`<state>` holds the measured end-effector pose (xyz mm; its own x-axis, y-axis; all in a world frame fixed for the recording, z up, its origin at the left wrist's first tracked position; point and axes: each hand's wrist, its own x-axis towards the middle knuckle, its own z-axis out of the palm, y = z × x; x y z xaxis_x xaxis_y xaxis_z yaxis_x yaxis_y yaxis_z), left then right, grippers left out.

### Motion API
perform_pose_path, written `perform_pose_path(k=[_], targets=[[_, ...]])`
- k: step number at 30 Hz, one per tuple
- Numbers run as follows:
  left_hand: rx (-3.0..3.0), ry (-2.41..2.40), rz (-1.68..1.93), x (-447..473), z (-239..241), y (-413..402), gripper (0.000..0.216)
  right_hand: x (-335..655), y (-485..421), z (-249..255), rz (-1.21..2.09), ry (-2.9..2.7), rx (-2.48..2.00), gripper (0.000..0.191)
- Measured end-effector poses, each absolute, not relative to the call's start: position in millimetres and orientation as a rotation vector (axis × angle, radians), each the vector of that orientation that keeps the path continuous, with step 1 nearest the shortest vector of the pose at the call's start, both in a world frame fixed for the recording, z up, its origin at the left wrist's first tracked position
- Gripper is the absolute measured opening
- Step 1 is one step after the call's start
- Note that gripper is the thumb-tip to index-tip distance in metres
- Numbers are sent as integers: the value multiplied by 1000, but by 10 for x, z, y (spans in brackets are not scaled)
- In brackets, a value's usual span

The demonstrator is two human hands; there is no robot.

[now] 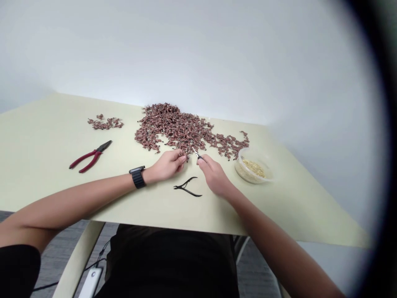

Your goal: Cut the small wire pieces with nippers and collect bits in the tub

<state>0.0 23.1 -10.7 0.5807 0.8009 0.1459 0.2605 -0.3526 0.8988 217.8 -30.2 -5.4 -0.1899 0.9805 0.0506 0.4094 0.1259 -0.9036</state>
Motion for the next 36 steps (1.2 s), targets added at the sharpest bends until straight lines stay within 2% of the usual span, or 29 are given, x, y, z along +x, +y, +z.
perform_pose_path(k=[2, 4, 13, 19, 22, 24, 28, 31, 34, 36], targets=[[1638, 690, 651, 30, -117, 215, 40, 2191, -319, -102, 624, -1903, -1355, 29], [1517, 569, 603, 45, -123, 215, 42, 2210, -332, -123, 459, -2022, -1345, 27], [1469, 449, 604, 38, -80, 213, 37, 2242, -327, -136, 297, -2210, -1340, 30], [1509, 479, 593, 47, -88, 191, 38, 2231, -338, -109, 330, -2221, -1367, 27], [1644, 634, 645, 50, -80, 151, 39, 2160, -374, -93, 518, -2117, -1359, 25], [1882, 800, 721, 38, -73, 137, 36, 2097, -404, -69, 777, -1987, -1325, 28], [2463, 1101, 707, -28, -72, 199, 19, 2044, -426, 41, 1615, -1487, -1226, 36], [2831, 1171, 539, -82, -77, 292, 23, 2094, -388, 132, 2091, -1109, -1055, 40], [2877, 1178, 530, -91, -74, 335, 25, 2146, -334, 141, 2218, -1012, -983, 42], [2678, 1164, 616, -72, -69, 318, 19, 2156, -311, 93, 2051, -1097, -1077, 42]])
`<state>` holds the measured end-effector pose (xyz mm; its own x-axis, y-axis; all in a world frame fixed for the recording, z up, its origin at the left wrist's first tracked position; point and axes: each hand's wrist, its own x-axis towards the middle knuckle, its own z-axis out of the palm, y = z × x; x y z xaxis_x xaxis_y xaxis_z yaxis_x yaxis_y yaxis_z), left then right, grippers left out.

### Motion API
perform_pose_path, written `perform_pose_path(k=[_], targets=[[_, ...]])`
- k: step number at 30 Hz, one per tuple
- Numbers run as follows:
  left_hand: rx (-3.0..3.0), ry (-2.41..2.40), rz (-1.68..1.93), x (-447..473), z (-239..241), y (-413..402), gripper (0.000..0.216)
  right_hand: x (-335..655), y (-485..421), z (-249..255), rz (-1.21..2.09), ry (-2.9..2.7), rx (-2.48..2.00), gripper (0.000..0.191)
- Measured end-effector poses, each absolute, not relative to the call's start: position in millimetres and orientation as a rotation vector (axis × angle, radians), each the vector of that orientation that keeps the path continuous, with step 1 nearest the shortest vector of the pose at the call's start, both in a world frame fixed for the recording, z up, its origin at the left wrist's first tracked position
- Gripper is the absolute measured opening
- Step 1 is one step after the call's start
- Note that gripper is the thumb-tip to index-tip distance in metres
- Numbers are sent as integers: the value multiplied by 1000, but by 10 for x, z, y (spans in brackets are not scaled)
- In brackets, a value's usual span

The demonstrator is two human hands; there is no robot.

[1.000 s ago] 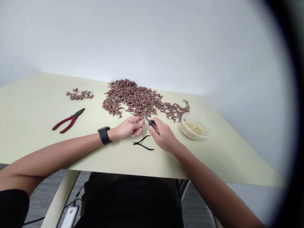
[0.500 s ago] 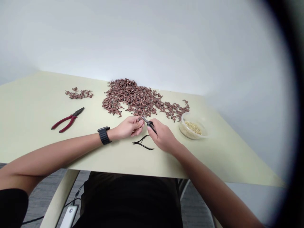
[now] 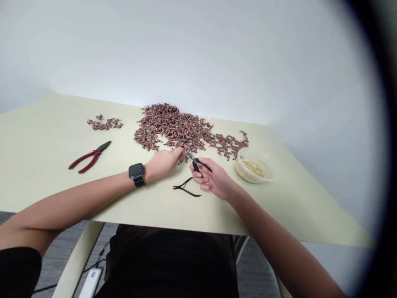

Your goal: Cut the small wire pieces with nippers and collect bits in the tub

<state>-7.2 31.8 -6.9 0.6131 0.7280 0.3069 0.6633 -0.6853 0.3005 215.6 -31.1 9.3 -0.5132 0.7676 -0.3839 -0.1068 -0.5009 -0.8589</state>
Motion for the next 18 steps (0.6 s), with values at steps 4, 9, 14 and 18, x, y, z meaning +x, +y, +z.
perform_pose_path(k=[4, 9, 14, 18], targets=[[2191, 946, 740, -30, -70, 238, 28, 2169, -298, -27, 1141, -1568, -1348, 38], [1661, 722, 664, -10, -95, 201, 38, 2243, -308, -56, 431, -2013, -1364, 26], [1520, 582, 621, 5, -89, 213, 37, 2274, -315, -55, 308, -2180, -1315, 28], [1516, 570, 616, 5, -81, 220, 39, 2275, -317, -49, 311, -2216, -1335, 27]])
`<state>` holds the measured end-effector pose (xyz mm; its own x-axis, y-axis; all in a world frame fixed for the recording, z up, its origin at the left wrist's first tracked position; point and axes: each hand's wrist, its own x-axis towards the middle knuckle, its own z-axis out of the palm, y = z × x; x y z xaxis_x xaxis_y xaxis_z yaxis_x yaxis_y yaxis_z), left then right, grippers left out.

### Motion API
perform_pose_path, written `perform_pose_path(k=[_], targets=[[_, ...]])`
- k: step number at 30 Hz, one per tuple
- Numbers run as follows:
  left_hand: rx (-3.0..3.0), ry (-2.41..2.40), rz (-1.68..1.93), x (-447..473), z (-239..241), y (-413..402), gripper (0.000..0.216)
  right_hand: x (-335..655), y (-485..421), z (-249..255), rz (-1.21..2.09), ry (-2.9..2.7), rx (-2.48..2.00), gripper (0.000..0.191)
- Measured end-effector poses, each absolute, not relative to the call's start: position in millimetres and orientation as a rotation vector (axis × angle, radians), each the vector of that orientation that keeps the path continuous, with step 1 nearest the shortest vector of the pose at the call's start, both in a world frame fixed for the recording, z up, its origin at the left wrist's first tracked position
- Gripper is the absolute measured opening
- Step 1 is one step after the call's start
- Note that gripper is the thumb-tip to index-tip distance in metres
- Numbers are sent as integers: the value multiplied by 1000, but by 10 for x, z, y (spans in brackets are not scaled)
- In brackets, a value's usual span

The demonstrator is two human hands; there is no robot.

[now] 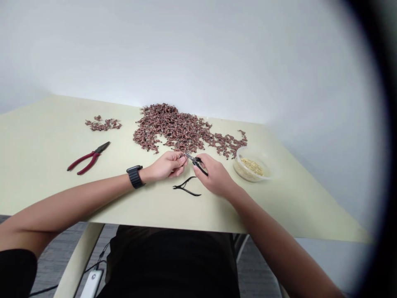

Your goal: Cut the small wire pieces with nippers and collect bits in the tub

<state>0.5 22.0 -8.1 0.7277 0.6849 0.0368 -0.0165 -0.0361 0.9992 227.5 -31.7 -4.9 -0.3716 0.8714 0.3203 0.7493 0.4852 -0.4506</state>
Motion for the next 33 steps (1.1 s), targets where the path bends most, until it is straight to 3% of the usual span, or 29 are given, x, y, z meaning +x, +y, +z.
perform_pose_path(k=[20, 23, 27, 29, 31, 33], targets=[[1573, 608, 574, -7, -66, 221, 38, 2266, -324, -14, 388, -2184, -1342, 23], [1855, 765, 642, -30, -40, 218, 37, 2226, -341, 9, 694, -2060, -1316, 27], [2472, 1002, 652, -117, -40, 293, 18, 2209, -360, 90, 1586, -1625, -1222, 39], [2670, 1061, 594, -153, -49, 336, 18, 2216, -357, 129, 1958, -1387, -1128, 43], [2686, 1076, 596, -161, -49, 352, 20, 2218, -349, 139, 2067, -1291, -1085, 44], [2536, 1028, 657, -140, -39, 335, 16, 2208, -343, 114, 1899, -1373, -1155, 42]])
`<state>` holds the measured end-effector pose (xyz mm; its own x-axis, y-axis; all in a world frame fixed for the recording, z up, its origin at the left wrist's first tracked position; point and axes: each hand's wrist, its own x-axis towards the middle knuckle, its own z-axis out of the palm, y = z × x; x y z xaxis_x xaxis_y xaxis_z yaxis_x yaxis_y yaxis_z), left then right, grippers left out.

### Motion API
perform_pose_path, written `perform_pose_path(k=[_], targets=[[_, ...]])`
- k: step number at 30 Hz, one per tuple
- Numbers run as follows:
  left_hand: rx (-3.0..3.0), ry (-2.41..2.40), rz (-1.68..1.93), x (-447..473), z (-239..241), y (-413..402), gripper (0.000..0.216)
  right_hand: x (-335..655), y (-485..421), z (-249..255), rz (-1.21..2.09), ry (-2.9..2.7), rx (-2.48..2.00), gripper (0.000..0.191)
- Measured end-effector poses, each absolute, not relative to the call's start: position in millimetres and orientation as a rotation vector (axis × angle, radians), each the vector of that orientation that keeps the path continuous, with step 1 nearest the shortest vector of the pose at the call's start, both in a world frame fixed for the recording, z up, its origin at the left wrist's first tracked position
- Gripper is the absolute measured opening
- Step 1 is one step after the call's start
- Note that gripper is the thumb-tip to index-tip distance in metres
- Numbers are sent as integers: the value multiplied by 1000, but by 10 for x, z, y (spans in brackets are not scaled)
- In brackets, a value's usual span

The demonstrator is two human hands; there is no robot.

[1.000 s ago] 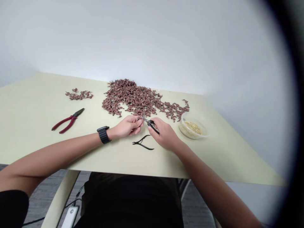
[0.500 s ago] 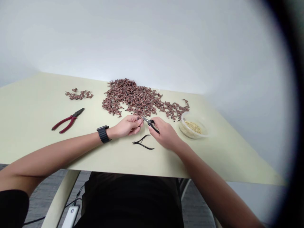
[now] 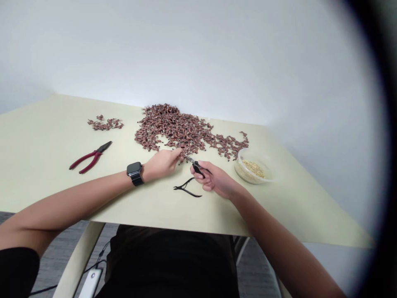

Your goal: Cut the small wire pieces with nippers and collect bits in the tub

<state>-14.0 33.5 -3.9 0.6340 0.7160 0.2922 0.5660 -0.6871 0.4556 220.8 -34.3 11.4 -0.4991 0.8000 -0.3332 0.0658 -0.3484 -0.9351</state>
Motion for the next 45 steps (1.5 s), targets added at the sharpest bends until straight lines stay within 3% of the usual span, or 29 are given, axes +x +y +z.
perform_pose_path(k=[5, 7, 22, 27, 33, 38, 45], targets=[[1899, 770, 677, -54, -5, 241, 35, 2197, -345, 9, 831, -1875, -1340, 29], [1689, 689, 630, -37, -2, 220, 35, 2218, -343, -9, 596, -1977, -1343, 27], [1442, 517, 502, -6, 59, 184, 32, 2271, -318, -28, 436, -2173, -1307, 26], [1655, 712, 611, 5, 14, 156, 38, 2183, -352, -25, 625, -2054, -1302, 25], [2289, 1068, 802, 20, -22, 137, 31, 2021, -399, -59, 1236, -1632, -1259, 34], [2721, 1234, 668, -32, -123, 244, 25, 1987, -415, 7, 1719, -1230, -1174, 36], [3255, 1070, 546, -171, -123, 452, 33, 2087, -371, 125, 2083, -954, -1005, 36]])
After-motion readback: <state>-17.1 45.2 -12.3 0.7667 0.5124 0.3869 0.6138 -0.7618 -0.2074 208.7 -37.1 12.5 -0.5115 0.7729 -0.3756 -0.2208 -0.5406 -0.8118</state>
